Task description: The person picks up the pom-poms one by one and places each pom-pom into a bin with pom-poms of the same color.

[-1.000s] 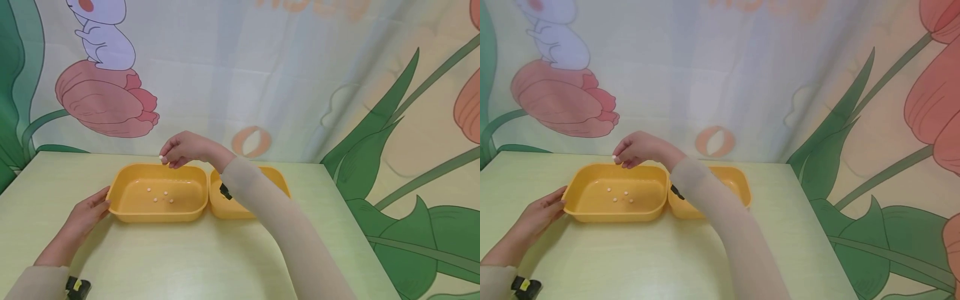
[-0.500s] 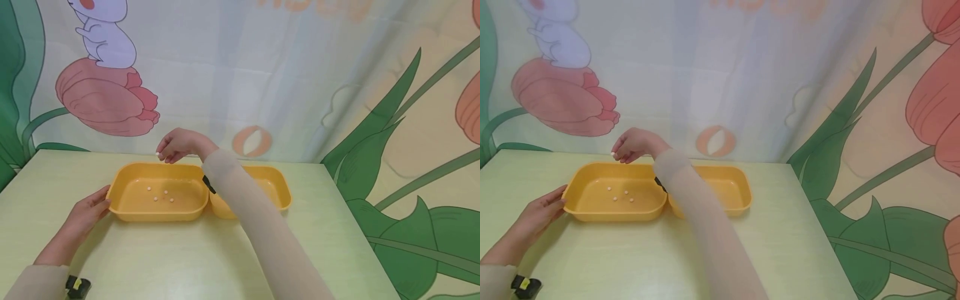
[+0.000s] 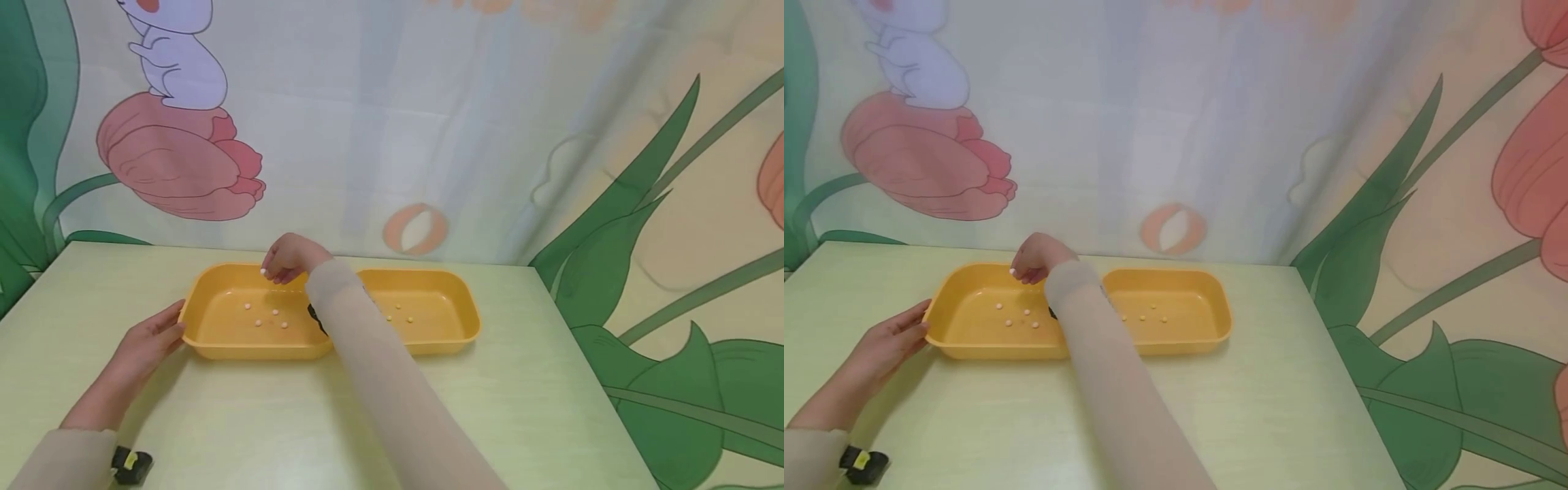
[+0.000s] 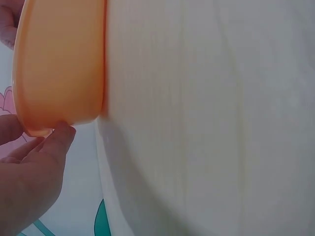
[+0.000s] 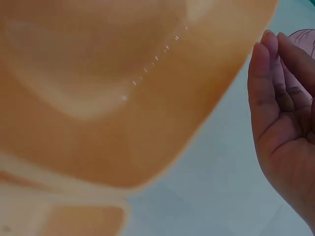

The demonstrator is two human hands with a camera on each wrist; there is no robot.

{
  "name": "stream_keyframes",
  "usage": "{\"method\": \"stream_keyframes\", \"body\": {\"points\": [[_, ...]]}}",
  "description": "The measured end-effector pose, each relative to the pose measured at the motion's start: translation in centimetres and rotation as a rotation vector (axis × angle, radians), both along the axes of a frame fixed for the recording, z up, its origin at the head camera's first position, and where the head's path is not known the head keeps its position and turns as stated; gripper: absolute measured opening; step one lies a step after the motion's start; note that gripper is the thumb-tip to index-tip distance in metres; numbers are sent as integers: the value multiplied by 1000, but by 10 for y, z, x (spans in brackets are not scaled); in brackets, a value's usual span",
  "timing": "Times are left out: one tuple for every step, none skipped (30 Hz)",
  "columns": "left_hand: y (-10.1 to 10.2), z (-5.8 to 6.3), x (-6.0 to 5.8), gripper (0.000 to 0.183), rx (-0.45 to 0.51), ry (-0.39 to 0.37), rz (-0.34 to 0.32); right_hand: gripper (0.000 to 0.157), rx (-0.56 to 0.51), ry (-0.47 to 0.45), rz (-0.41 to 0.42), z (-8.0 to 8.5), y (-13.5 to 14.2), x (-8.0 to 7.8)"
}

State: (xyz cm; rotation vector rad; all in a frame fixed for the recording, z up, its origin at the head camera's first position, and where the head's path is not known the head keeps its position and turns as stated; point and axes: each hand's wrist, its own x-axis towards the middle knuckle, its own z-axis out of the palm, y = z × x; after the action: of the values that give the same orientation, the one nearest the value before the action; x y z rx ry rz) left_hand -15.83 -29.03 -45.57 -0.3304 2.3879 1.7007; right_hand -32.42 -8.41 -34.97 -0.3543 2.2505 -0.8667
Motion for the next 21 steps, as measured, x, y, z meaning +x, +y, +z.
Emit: {"method": "stream_keyframes", "body": {"points": [[0,0,0,61,3,4,-4,18,-7,-4,-14,-3,1,0],[1,0,-1,62,2,2,-2,19,-21,-13,-23,-7,2,1],[1,0,-1,62,2,1,-1,19,-32,-21,-39,-11,2,0],[1,0,-1,62,1,1,0,19,-38,-28,-50,-15,3,-1],[1,0,-1,62,5,0,-1,18,-43,-33,-56,-19,4,-2],[2,0,-1,62,3,-2,0,18,-36,-34,-64,-23,4,-4],[2,0,-1,62,-1,-3,0,16,-21,-34,-72,-26,4,-5],[2,1,-1,61,-3,-7,1,12,0,-36,-86,-32,3,-9],[2,1,0,61,-4,-8,-1,11,19,-36,-85,-34,3,-11],[2,1,0,61,-6,-8,-2,10,45,-31,-87,-36,2,-13],[1,1,0,61,-4,-8,-2,9,74,-20,-88,-37,2,-14],[1,2,0,61,-7,-8,-2,8,105,-9,-81,-38,1,-15],[1,2,0,61,-4,-7,-2,7,133,7,-72,-38,1,-15],[1,2,0,60,-2,-6,-1,6,163,25,-64,-39,0,-14],[1,2,1,60,-1,-5,0,7,190,47,-50,-37,1,-11],[1,2,1,60,0,-5,2,6,216,67,-48,-37,1,-11],[1,2,1,60,0,-3,3,4,247,87,-51,-39,0,-10],[1,2,1,60,-1,-1,3,4,270,103,-47,-40,-1,-9],[1,2,1,60,-1,1,4,4,291,115,-49,-42,-2,-8],[1,2,1,60,-3,1,5,4,316,123,-48,-44,-3,-8],[1,2,1,60,-3,2,5,5,337,127,-50,-46,-3,-7]]}}
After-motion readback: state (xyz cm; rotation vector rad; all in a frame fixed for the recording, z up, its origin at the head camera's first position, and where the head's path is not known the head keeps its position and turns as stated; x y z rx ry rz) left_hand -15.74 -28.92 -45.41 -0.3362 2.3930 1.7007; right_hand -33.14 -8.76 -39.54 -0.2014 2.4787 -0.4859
